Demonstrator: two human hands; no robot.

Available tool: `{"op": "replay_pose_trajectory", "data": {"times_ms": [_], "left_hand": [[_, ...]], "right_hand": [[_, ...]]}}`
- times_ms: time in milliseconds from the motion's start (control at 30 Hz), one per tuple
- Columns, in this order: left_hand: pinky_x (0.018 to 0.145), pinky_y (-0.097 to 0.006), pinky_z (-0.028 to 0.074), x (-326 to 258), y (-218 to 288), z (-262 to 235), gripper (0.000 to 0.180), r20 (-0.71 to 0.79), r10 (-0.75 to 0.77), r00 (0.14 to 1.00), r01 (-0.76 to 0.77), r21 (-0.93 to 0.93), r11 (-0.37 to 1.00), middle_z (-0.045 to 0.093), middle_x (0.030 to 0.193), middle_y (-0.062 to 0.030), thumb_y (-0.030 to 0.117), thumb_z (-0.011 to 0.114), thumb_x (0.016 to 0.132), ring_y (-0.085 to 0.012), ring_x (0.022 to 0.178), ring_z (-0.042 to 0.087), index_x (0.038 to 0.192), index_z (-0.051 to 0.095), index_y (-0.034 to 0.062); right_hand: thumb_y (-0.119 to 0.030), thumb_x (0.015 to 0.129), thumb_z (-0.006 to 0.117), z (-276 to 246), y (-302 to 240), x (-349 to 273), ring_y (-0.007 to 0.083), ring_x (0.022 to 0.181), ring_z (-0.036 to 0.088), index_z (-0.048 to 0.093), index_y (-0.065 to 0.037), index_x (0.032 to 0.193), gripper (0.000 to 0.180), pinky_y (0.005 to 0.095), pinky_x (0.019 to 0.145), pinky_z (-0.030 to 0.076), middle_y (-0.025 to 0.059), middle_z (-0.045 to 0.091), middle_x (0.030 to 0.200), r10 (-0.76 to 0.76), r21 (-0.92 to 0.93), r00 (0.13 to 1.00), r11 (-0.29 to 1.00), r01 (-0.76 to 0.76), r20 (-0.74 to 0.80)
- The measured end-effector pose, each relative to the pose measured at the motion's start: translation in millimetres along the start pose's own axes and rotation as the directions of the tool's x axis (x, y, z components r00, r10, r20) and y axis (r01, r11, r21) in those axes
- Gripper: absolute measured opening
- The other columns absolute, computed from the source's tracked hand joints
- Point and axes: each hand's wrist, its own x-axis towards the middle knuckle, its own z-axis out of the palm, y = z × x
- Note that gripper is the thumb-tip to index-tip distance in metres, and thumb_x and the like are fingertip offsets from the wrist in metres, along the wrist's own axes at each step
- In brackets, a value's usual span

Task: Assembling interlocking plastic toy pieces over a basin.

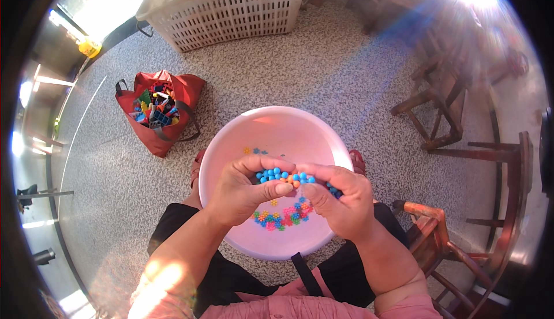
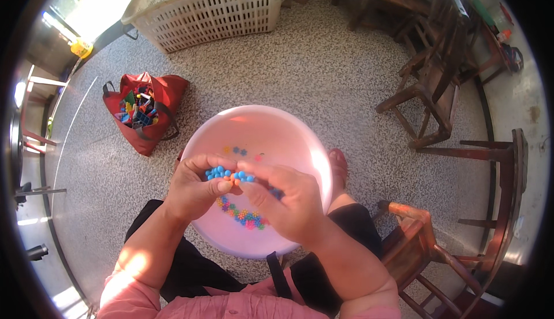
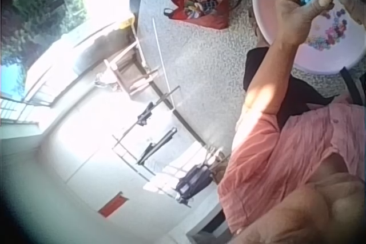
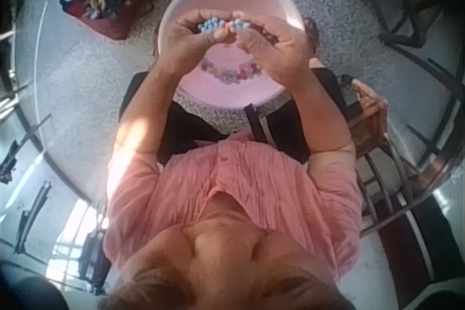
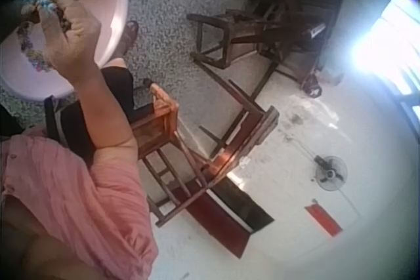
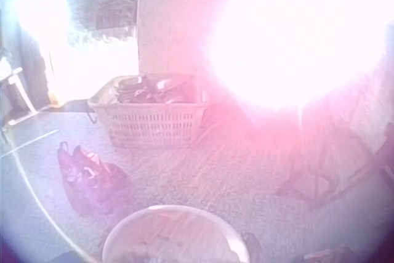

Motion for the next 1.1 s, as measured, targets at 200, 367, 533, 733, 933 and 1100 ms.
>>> {"op": "replay_pose_trajectory", "data": {"times_ms": [200,367,533,733,933,1100], "left_hand": [[0.074,-0.032,0.051,4,4,3,0.031,0.034,-0.066,0.997,0.073,-0.294,0.953,0.060,0.096,-0.0090,0.014,0.062,0.082,-0.0170,0.082,0.060,0.109,0.054,0.0019],[0.072,-0.039,0.050,1,2,-8,0.026,0.158,-0.103,0.982,0.156,-0.371,0.915,0.059,0.094,-0.0071,0.019,0.059,0.084,-0.0214,0.082,0.060,0.105,0.054,0.0048],[0.068,-0.037,0.050,-2,2,-13,0.021,0.132,-0.120,0.984,0.163,-0.394,0.905,0.057,0.094,-0.0130,0.019,0.060,0.083,-0.0219,0.076,0.058,0.096,0.054,0.0050],[0.068,-0.034,0.052,-1,7,-11,0.013,0.191,-0.114,0.975,0.184,-0.408,0.894,0.057,0.092,-0.0088,0.016,0.055,0.087,-0.0178,0.077,0.058,0.094,0.055,0.0048],[0.065,-0.034,0.053,-2,7,-10,0.011,0.211,-0.106,0.972,0.189,-0.426,0.885,0.057,0.093,-0.0096,0.017,0.054,0.087,-0.0188,0.079,0.059,0.089,0.051,0.0070],[0.065,-0.038,0.052,-5,6,-10,0.015,0.232,-0.118,0.966,0.210,-0.432,0.877,0.057,0.094,-0.0150,0.018,0.056,0.085,-0.0262,0.080,0.061,0.092,0.049,0.0073]], "right_hand": [[-0.013,0.085,0.049,-11,16,0,0.0180,0.066,0.055,0.049,-0.002,0.106,0.024,0.0300,0.055,0.048,0.0058,0.054,0.081,0.562,0.879,0.681,-0.222,-0.423,0.470],[-0.014,0.088,0.047,-8,4,10,0.0184,0.074,0.056,0.047,-0.001,0.103,0.020,0.0293,0.064,0.050,0.0081,0.054,0.086,0.716,0.814,0.514,-0.130,-0.567,0.472],[-0.013,0.088,0.050,-14,12,2,0.0143,0.055,0.051,0.048,0.000,0.103,0.020,0.0238,0.044,0.042,0.0071,0.053,0.082,0.635,0.786,0.567,-0.106,-0.609,0.525],[-0.013,0.089,0.048,-15,8,5,0.0096,0.045,0.039,0.048,0.000,0.108,0.023,0.0200,0.038,0.032,0.0061,0.052,0.079,0.597,0.819,0.622,-0.110,-0.563,0.507],[-0.013,0.089,0.049,-11,1,7,0.0093,0.046,0.041,0.048,-0.001,0.109,0.023,0.0197,0.038,0.032,0.0071,0.053,0.079,0.662,0.779,0.603,0.044,-0.625,0.446],[-0.019,0.088,0.054,-6,7,-1,0.0080,0.047,0.043,0.053,-0.004,0.102,0.020,0.0191,0.039,0.034,0.0074,0.053,0.080,0.575,0.785,0.684,0.111,-0.610,0.450]]}}
